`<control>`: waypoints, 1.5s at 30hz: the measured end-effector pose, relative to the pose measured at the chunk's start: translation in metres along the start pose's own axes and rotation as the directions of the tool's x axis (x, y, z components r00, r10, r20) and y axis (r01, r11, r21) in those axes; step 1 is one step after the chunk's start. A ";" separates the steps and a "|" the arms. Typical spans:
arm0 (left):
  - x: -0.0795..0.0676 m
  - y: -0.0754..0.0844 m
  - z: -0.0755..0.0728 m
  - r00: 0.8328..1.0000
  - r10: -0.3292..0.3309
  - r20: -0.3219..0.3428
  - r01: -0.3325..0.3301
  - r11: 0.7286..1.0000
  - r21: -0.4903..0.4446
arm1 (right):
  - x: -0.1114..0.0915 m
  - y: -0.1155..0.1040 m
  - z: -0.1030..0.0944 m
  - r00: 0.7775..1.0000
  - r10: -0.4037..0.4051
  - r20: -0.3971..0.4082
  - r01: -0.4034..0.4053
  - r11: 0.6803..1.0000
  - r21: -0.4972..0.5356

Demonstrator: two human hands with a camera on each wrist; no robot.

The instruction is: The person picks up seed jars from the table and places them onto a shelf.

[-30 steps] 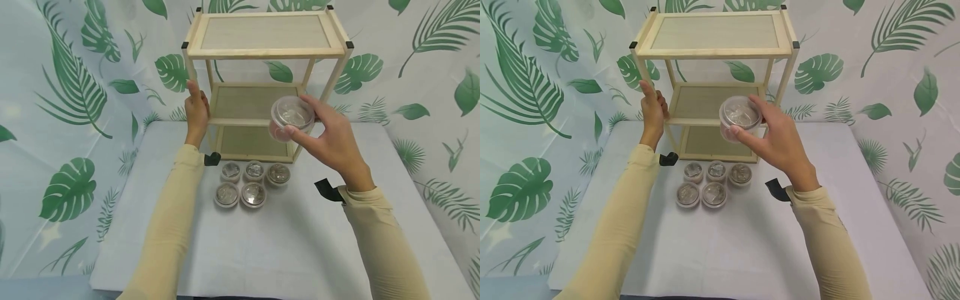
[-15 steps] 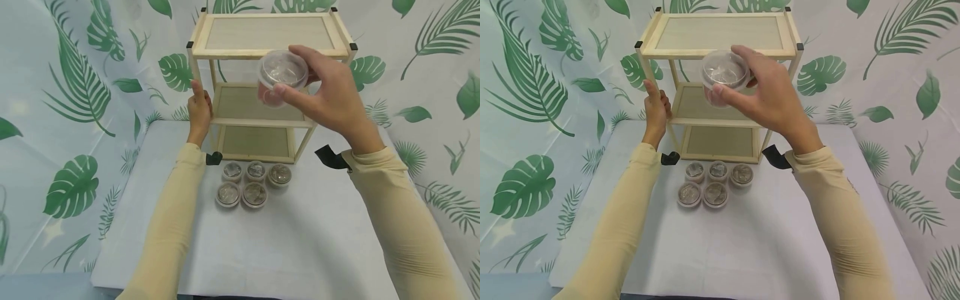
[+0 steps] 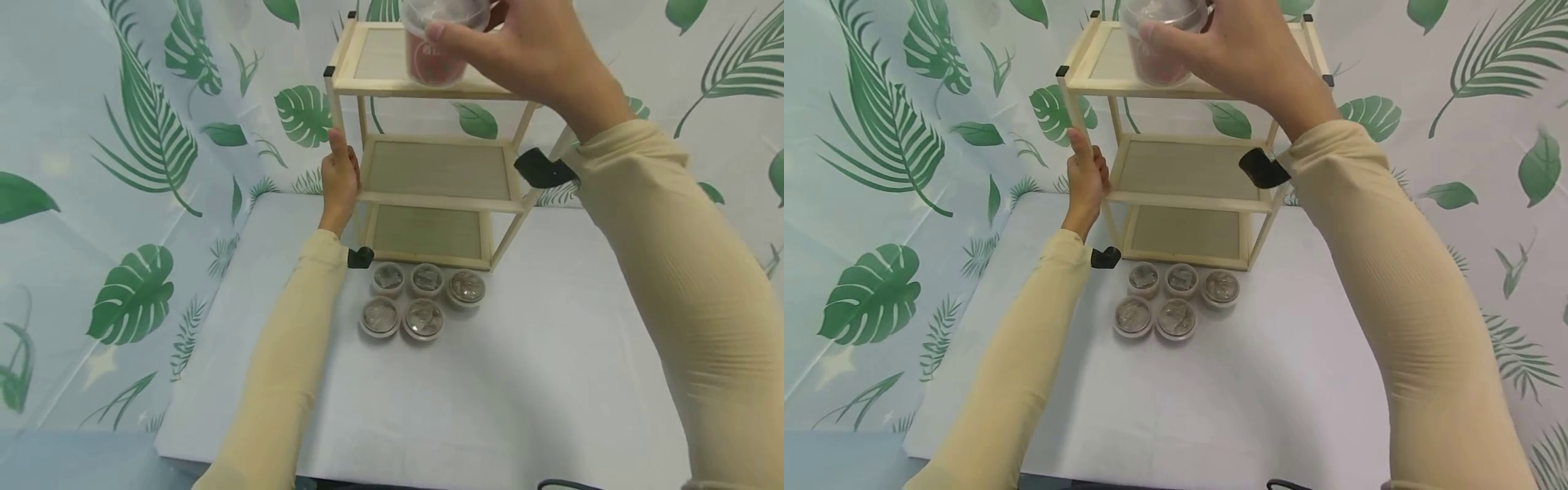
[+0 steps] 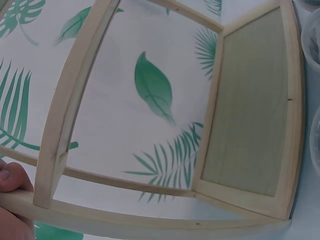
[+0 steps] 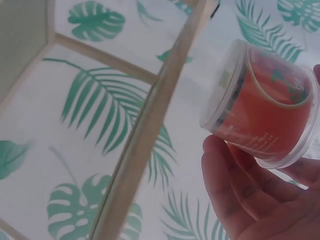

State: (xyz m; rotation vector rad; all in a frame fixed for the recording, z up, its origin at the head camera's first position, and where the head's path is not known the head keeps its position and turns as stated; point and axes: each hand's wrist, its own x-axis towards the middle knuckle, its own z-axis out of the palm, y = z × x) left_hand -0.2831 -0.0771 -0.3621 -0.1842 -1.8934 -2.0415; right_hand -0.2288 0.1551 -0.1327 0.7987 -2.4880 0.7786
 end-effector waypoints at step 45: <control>-0.009 0.002 0.039 0.999 0.039 -0.011 -0.038 0.995 0.096 | 0.056 0.026 0.020 0.936 0.277 0.216 -0.292 0.956 0.039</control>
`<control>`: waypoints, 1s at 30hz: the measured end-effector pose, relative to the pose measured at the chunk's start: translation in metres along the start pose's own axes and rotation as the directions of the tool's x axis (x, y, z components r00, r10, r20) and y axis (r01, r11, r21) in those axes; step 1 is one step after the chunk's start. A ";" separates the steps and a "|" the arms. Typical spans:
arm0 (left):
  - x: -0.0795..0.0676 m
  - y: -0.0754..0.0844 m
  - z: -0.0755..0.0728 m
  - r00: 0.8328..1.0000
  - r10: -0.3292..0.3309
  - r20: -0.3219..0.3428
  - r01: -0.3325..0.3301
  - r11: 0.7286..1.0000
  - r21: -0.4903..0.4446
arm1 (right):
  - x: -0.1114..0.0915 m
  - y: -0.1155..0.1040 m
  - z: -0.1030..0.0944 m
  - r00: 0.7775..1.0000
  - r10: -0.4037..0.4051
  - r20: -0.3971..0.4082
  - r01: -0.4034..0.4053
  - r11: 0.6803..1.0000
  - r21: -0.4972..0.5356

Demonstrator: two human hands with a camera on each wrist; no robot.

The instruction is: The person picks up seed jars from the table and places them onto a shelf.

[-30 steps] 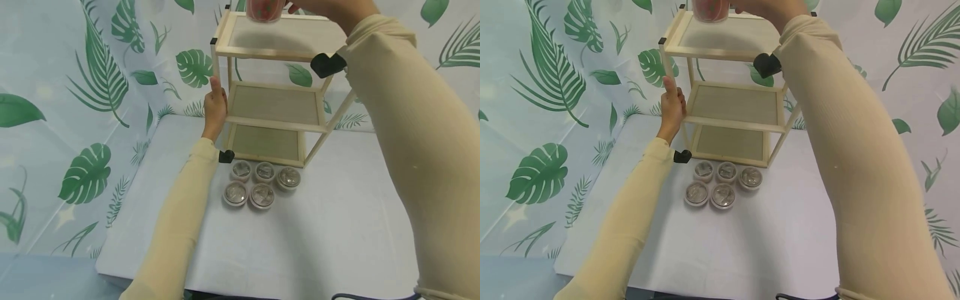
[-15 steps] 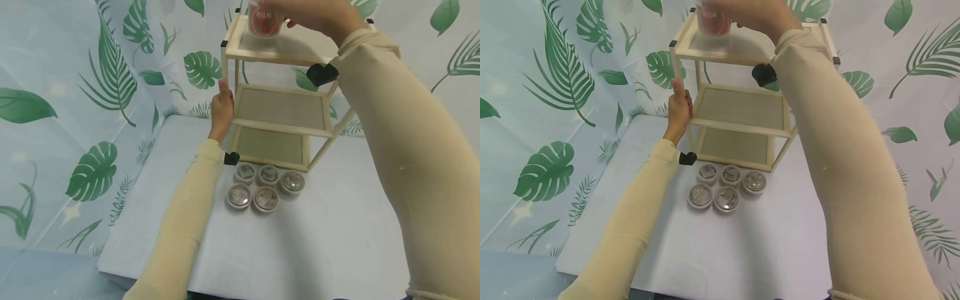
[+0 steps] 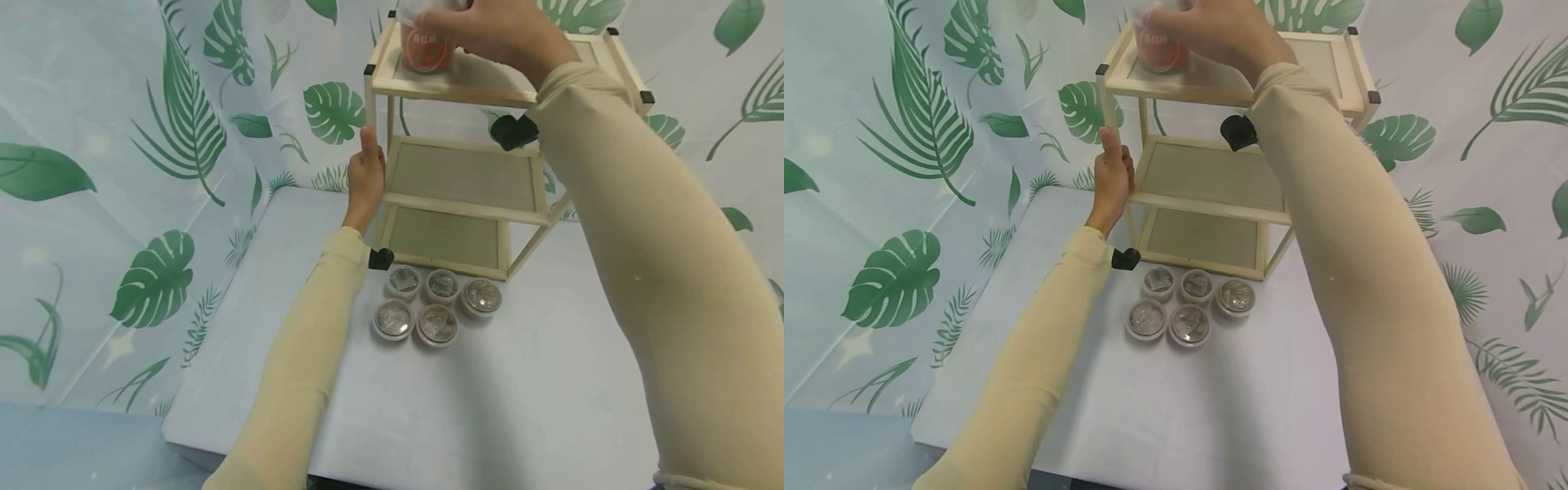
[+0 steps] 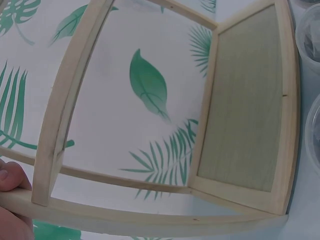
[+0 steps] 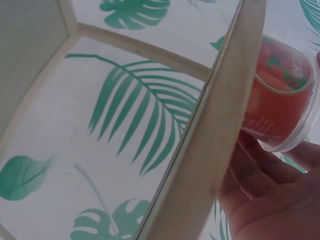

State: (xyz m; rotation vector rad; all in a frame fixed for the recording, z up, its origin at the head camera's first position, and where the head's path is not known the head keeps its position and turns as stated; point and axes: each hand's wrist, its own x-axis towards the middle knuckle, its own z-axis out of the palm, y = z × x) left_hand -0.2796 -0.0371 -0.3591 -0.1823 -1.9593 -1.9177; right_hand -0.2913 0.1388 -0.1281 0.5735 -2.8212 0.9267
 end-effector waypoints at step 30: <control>0.007 0.000 -0.003 0.999 -0.047 0.004 0.047 0.999 0.018 | -0.017 0.002 -0.003 0.997 -0.061 -0.041 0.060 0.998 -0.029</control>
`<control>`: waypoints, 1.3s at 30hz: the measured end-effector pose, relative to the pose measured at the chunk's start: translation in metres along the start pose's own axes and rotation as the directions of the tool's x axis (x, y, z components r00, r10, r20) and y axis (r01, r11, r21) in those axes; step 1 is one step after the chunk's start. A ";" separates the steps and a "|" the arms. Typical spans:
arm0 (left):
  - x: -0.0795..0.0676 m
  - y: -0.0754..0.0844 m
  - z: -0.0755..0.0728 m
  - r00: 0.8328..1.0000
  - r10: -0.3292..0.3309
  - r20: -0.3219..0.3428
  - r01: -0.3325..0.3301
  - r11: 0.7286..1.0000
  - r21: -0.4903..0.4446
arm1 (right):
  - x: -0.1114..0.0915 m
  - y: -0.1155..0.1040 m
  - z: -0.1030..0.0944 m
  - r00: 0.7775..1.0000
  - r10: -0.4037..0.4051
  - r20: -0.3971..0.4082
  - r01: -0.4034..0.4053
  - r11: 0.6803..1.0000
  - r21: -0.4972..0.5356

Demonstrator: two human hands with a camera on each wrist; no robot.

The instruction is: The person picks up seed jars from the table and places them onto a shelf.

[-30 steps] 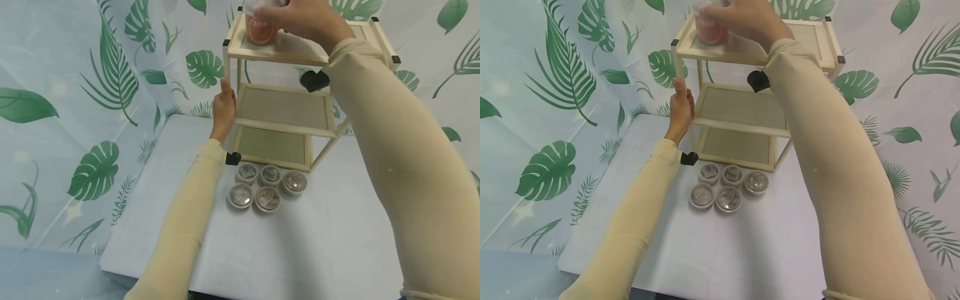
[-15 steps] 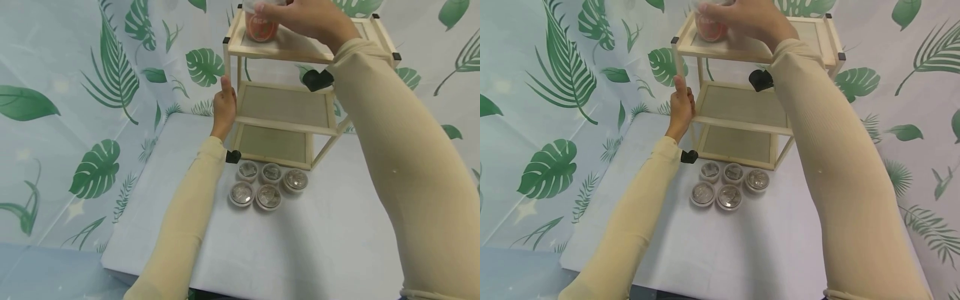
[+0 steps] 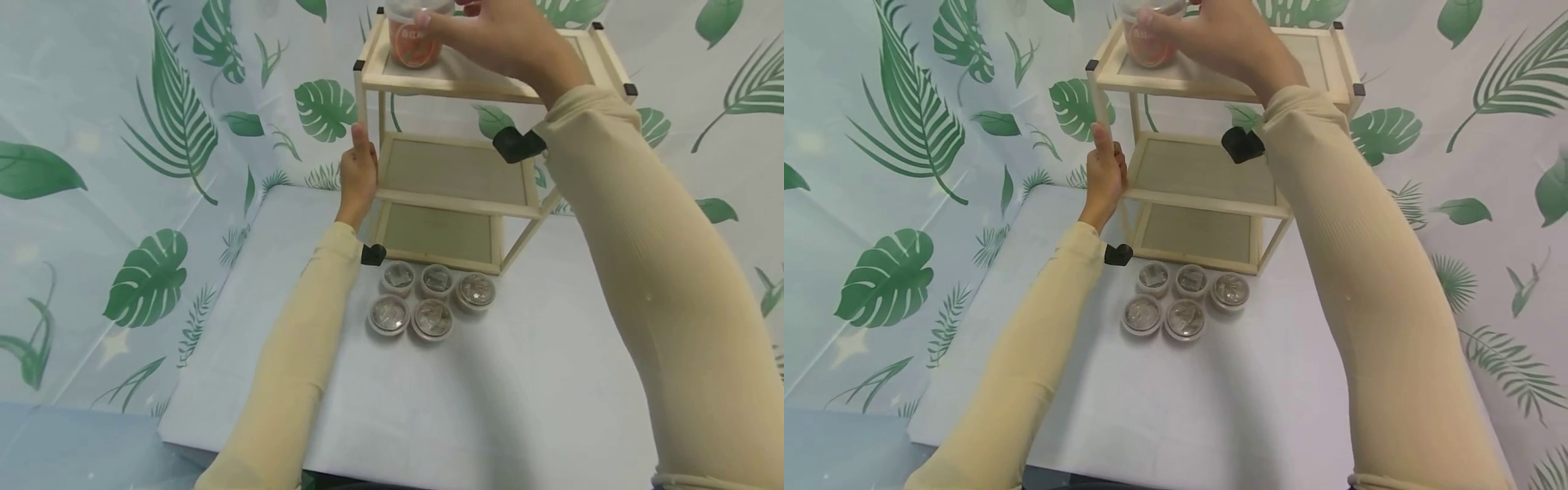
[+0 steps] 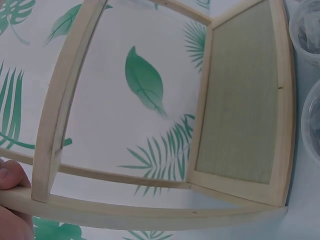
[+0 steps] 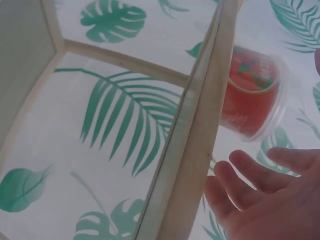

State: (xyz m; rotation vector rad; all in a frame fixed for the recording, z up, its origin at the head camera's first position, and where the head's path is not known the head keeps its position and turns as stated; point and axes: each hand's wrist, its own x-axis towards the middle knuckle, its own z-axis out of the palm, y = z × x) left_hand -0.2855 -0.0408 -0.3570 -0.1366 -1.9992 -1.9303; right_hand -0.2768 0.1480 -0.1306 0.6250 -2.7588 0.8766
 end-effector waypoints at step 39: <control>0.005 0.007 -0.008 1.000 -0.010 -0.008 0.010 0.999 -0.048 | -0.123 0.024 0.013 0.962 -0.124 -0.242 0.153 0.983 0.103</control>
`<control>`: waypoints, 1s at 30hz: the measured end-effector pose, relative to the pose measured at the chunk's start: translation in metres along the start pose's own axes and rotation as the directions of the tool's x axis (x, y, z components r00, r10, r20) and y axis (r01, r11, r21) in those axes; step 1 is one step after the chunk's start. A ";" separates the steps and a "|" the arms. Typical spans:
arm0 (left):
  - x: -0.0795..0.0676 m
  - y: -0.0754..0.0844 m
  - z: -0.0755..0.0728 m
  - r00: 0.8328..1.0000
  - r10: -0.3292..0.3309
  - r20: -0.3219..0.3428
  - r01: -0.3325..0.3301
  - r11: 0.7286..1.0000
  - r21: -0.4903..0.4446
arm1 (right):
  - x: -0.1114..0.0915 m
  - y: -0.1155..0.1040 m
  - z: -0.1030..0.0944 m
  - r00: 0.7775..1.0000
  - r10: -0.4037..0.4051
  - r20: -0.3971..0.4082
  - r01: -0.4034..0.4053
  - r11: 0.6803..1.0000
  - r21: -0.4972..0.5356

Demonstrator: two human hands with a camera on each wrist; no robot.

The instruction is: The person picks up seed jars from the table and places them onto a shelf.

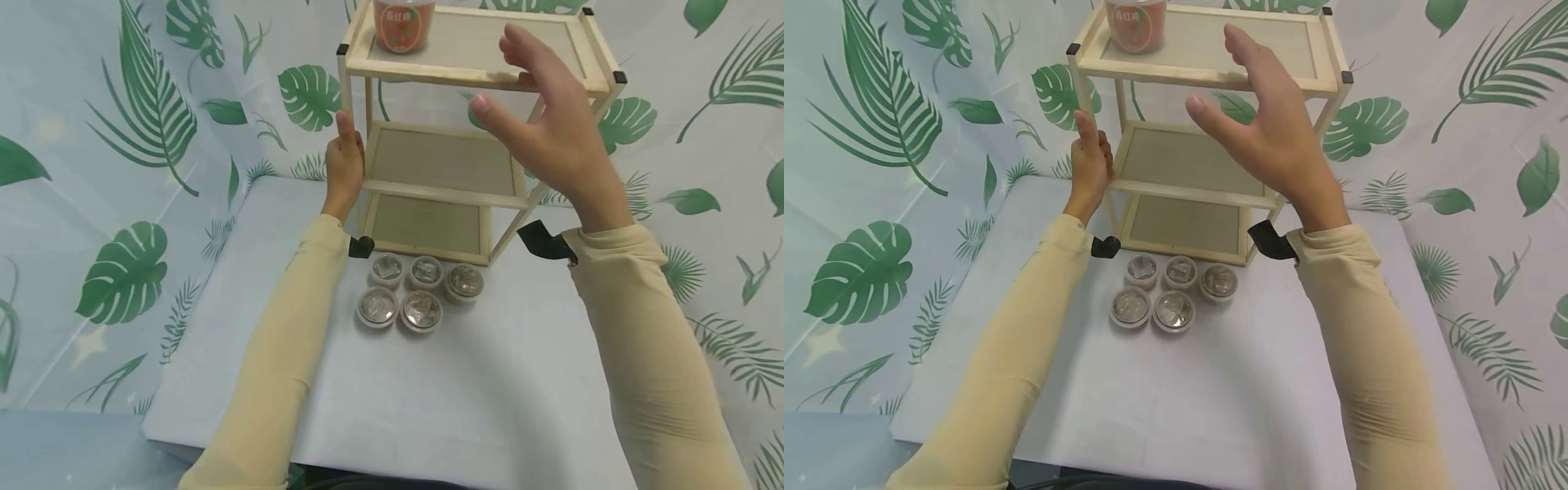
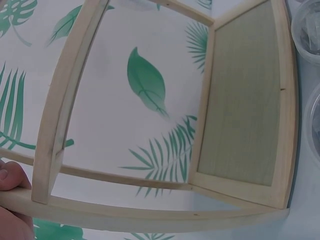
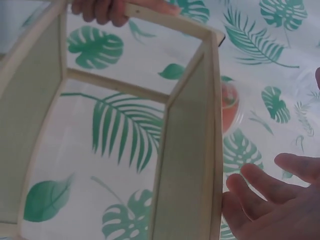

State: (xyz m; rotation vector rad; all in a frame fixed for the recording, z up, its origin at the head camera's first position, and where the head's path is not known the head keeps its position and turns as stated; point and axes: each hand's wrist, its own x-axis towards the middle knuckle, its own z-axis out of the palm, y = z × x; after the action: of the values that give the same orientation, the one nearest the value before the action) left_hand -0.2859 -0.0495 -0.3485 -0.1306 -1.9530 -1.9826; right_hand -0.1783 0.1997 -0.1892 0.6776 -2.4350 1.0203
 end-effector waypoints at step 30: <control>0.002 -0.001 0.001 1.000 0.009 0.006 -0.009 0.999 -0.039 | -0.064 0.030 0.039 0.997 -0.047 -0.053 0.054 0.990 0.133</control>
State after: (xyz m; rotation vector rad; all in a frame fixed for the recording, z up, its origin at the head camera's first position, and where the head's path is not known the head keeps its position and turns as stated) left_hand -0.2886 -0.0494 -0.3491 -0.1552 -1.9143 -2.0178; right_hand -0.1521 0.2065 -0.2651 0.7449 -2.3105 1.1746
